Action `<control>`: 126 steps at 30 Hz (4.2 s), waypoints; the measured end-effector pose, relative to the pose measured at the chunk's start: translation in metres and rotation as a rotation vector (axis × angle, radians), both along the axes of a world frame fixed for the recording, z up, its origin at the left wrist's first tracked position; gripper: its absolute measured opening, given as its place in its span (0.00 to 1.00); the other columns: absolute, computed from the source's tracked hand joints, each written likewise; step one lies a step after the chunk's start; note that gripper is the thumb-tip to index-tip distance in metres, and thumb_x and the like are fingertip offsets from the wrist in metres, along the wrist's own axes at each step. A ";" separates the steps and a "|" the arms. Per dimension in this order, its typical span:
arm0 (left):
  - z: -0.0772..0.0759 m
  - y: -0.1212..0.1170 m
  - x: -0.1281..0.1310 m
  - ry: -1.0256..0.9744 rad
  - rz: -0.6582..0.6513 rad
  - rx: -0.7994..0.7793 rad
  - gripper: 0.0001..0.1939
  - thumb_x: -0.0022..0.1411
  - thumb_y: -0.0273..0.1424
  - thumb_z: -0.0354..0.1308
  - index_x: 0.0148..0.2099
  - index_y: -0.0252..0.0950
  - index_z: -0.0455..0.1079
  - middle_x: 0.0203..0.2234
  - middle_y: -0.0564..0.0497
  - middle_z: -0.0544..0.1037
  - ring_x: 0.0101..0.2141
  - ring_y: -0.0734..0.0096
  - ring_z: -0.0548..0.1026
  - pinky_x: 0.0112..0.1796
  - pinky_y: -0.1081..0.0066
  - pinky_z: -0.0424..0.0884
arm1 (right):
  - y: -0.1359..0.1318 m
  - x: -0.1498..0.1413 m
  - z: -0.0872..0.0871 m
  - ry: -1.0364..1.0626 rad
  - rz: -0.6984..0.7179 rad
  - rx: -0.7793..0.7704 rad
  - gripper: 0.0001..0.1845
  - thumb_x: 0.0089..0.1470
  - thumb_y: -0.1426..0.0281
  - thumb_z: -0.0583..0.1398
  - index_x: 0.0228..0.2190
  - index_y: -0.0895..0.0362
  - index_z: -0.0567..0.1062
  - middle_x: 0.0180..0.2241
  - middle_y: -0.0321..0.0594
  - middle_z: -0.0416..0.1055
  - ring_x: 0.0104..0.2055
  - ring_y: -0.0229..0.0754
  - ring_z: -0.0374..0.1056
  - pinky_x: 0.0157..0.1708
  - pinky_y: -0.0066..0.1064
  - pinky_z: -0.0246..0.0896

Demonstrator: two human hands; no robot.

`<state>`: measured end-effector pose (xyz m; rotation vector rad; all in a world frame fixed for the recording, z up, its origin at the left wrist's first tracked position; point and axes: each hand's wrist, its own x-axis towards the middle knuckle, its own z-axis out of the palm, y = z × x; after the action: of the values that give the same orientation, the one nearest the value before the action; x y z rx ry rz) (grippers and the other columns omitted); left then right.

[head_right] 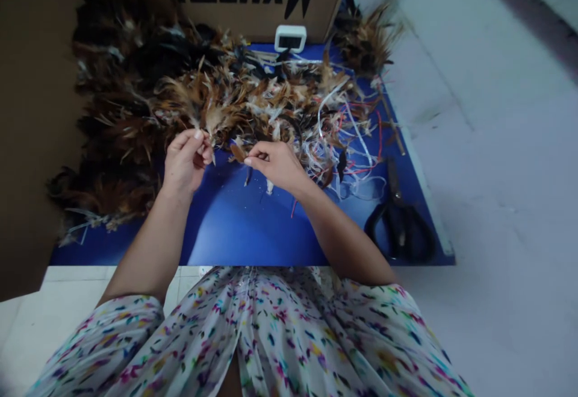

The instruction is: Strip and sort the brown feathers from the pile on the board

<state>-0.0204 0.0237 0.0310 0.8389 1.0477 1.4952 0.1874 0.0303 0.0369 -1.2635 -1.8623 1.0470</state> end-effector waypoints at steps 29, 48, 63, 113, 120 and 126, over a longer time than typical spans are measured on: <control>-0.012 -0.015 0.033 0.035 -0.418 -0.240 0.14 0.45 0.38 0.75 0.28 0.34 0.79 0.23 0.51 0.80 0.15 0.84 0.65 0.17 0.78 0.59 | -0.021 0.014 0.006 0.188 0.149 -0.609 0.10 0.53 0.72 0.62 0.21 0.58 0.71 0.15 0.29 0.65 0.15 0.27 0.56 0.16 0.22 0.49; 0.009 -0.017 0.047 -0.318 -0.351 -0.381 0.07 0.58 0.27 0.66 0.29 0.32 0.73 0.25 0.55 0.78 0.14 0.92 0.55 0.14 0.85 0.53 | -0.021 0.018 -0.014 0.213 -0.100 0.376 0.08 0.58 0.70 0.60 0.40 0.55 0.78 0.36 0.39 0.74 0.35 0.37 0.69 0.34 0.30 0.63; -0.004 -0.017 0.058 -0.066 -0.552 -0.282 0.15 0.46 0.39 0.75 0.28 0.33 0.78 0.10 0.58 0.64 0.13 0.85 0.58 0.16 0.80 0.51 | -0.014 0.019 -0.006 0.624 -0.073 -0.273 0.12 0.41 0.65 0.71 0.24 0.58 0.76 0.23 0.33 0.74 0.25 0.33 0.66 0.31 0.29 0.63; -0.006 -0.022 0.048 -0.069 -0.514 -0.312 0.19 0.45 0.41 0.74 0.27 0.31 0.73 0.22 0.52 0.78 0.13 0.86 0.62 0.13 0.80 0.50 | -0.015 0.027 -0.003 0.634 -0.111 -0.246 0.13 0.47 0.62 0.70 0.31 0.57 0.76 0.25 0.34 0.75 0.26 0.35 0.70 0.30 0.30 0.70; -0.005 -0.022 0.048 -0.030 -0.457 -0.332 0.19 0.44 0.40 0.75 0.30 0.32 0.75 0.16 0.56 0.74 0.12 0.85 0.62 0.12 0.80 0.51 | -0.020 0.023 -0.007 0.474 -0.072 -0.096 0.07 0.51 0.67 0.66 0.32 0.56 0.78 0.29 0.35 0.76 0.29 0.36 0.71 0.33 0.31 0.69; -0.005 -0.023 0.048 0.028 -0.428 -0.317 0.20 0.45 0.42 0.74 0.30 0.32 0.75 0.16 0.55 0.75 0.11 0.84 0.62 0.12 0.79 0.52 | -0.023 0.024 -0.008 0.261 -0.145 0.151 0.02 0.54 0.70 0.64 0.32 0.54 0.75 0.31 0.34 0.76 0.33 0.38 0.71 0.37 0.32 0.69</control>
<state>0.0277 0.0010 0.0261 0.7970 1.0152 0.9326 0.2112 0.0072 0.0291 -1.0999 -1.5960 0.9272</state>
